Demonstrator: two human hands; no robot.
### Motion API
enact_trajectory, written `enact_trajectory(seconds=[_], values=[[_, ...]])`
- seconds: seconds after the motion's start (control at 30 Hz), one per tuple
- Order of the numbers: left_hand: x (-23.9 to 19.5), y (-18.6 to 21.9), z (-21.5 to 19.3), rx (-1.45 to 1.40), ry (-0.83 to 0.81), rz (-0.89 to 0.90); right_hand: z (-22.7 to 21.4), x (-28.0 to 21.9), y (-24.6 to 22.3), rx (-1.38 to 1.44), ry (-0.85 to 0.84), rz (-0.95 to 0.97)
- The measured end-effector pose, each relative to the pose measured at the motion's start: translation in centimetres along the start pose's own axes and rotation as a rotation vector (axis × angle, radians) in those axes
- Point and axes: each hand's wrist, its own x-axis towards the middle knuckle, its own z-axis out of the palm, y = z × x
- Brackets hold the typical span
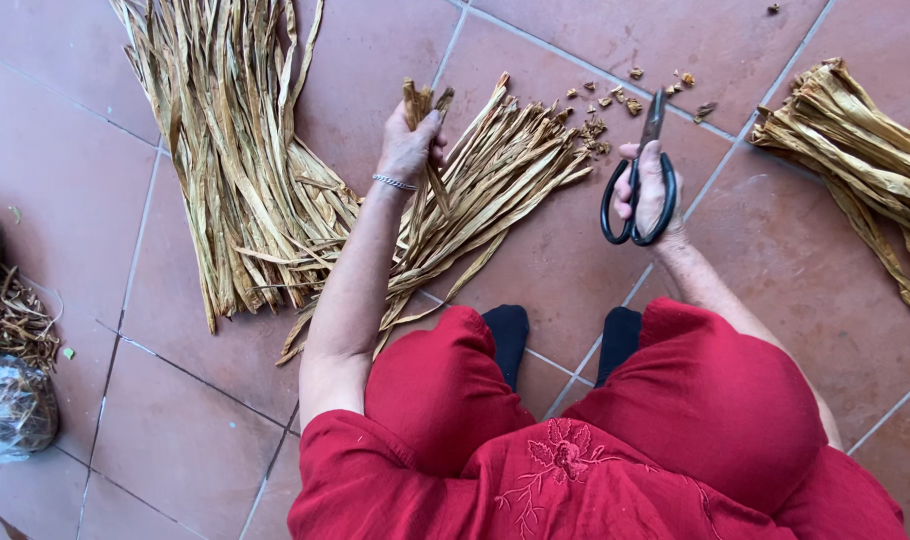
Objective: The person sits on a tiled floor and uses shears to cut the ends of dried plant strips into small pieces. They gather the cut pieces and arrange the remaining strips into bundles.
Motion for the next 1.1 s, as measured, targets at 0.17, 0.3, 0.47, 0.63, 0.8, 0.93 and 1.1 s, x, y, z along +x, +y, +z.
enact_trajectory(seconds=[0.17, 0.3, 0.47, 0.63, 0.8, 0.93, 1.1], values=[[2.8, -3.1, 2.0, 0.444, -0.031, 0.273, 1.5, -1.2, 0.3, -0.099, -0.075, 0.047], [2.9, -2.9, 4.4, 1.012, 0.027, -0.094, 1.8, -1.4, 0.5, -0.154, -0.101, 0.077], [3.0, -4.0, 4.4, 0.855, 0.1, -0.002, 1.1, -1.8, 0.6, -0.235, -0.118, 0.084], [2.7, -4.5, 2.2, 0.33, -0.08, 0.108, 1.0, -0.8, -0.5, -0.361, -0.26, 0.103], [-1.3, -1.0, 2.5, 0.048, -0.204, -0.023, 2.2, 1.1, -4.0, -0.651, -0.451, 0.043], [-2.9, 0.1, 3.6, -0.01, -0.23, 0.032, 4.5, 1.9, -5.7, -0.8, -0.512, 0.076], [-3.0, -0.8, 4.1, -0.044, -0.215, 0.103, 6.0, 0.8, -5.5, -0.779, -0.501, 0.058]])
